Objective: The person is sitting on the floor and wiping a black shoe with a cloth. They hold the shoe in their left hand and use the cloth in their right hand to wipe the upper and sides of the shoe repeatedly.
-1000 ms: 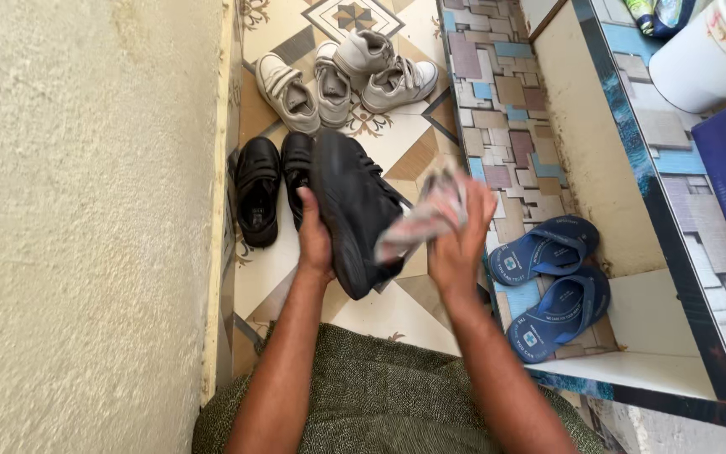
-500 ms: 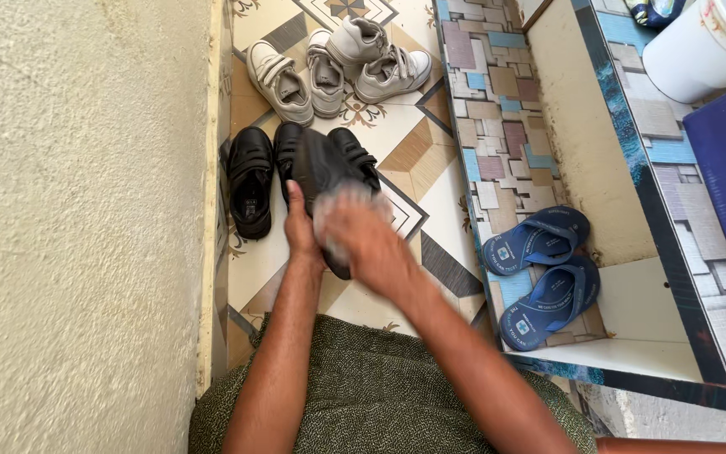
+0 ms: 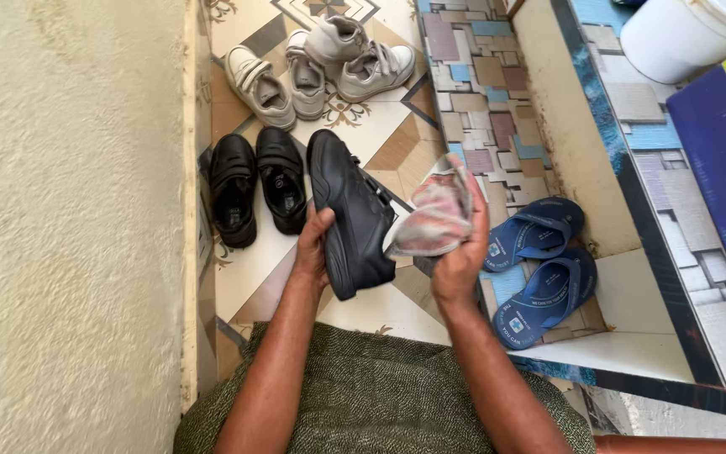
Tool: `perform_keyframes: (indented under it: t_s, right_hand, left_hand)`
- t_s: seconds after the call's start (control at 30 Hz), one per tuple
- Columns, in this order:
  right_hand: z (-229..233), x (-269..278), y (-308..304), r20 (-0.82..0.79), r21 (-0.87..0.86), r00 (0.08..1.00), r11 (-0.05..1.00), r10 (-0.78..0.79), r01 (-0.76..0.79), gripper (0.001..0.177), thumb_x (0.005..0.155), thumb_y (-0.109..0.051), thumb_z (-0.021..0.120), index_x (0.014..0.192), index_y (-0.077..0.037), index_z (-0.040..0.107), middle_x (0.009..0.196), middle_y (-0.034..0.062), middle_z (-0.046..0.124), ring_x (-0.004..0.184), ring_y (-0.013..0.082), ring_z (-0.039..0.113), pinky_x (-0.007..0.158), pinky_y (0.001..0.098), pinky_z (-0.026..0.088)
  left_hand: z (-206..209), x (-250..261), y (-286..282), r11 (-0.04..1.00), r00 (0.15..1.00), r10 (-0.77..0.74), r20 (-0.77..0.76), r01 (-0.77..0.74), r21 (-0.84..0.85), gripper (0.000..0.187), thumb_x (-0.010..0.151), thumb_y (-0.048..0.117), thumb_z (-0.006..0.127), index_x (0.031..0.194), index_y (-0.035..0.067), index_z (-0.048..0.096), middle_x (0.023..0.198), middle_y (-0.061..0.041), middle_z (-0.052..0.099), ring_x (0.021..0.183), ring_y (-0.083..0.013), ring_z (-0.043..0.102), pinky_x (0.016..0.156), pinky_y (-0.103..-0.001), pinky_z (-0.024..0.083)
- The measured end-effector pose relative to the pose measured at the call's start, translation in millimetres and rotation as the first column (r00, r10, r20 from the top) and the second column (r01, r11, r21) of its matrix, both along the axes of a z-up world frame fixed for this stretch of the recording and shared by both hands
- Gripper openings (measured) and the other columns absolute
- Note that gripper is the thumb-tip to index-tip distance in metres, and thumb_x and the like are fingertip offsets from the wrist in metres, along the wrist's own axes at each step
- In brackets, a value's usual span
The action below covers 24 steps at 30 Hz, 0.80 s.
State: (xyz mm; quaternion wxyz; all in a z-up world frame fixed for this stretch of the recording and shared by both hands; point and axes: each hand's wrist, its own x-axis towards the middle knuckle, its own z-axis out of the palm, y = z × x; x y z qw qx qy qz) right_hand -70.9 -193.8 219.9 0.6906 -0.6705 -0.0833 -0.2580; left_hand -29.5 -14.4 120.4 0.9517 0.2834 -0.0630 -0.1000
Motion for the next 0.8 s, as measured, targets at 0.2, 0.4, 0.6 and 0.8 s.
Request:
perform_keyframes:
  t_s: [0.2,0.4,0.6,0.8]
  right_hand:
    - [-9,9,-6,0.192,-0.176,0.973,0.971,-0.126,0.161,0.062,0.113,-0.05,0.042,0.153,-0.002,0.046,0.164,0.0139,0.038,0.152,0.0223,0.041,0.132,0.0404,0.035]
    - [-26,36,-33,-0.038,-0.243,0.939,0.915,-0.341,0.322,0.045,0.108,-0.02,0.053,0.149,-0.002,0.055,0.148,0.0189,0.045,0.142,0.0242,0.046,0.123,0.0407,0.04]
    - [-41,50,-24,-0.125,0.324,0.99,0.946,0.07,-0.026,0.049,0.101,-0.011,0.062,0.149,-0.011,0.049,0.144,0.02,0.055,0.126,0.0285,0.057,0.108,0.0404,0.048]
    - [-32,38,-9,-0.058,-0.475,0.99,0.869,0.129,-0.141,0.056,0.099,-0.012,0.064,0.153,-0.011,0.05,0.164,0.02,0.038,0.151,0.0341,0.041,0.123,0.0429,0.035]
  left_hand:
    - [1,-12,-6,0.993,0.985,-0.11,-0.132,0.114,0.027,0.076,0.082,0.036,0.071,0.144,0.002,0.044,0.123,-0.017,0.065,0.104,-0.0275,0.072,0.092,-0.043,0.062]
    - [-23,-9,-6,0.938,0.897,-0.343,-0.278,0.343,-0.051,0.056,0.095,0.031,0.057,0.138,-0.005,0.054,0.119,-0.019,0.071,0.102,-0.0274,0.072,0.093,-0.04,0.06]
    - [-23,-10,-20,0.908,0.869,-0.417,-0.268,0.382,-0.172,0.052,0.1,0.03,0.044,0.134,-0.006,0.058,0.121,-0.019,0.071,0.105,-0.0257,0.074,0.098,-0.037,0.061]
    - [-43,-16,-39,0.954,0.898,-0.301,-0.322,0.287,-0.089,0.076,0.108,0.068,0.043,0.12,-0.004,0.063,0.097,-0.018,0.071,0.079,-0.0254,0.074,0.071,-0.038,0.065]
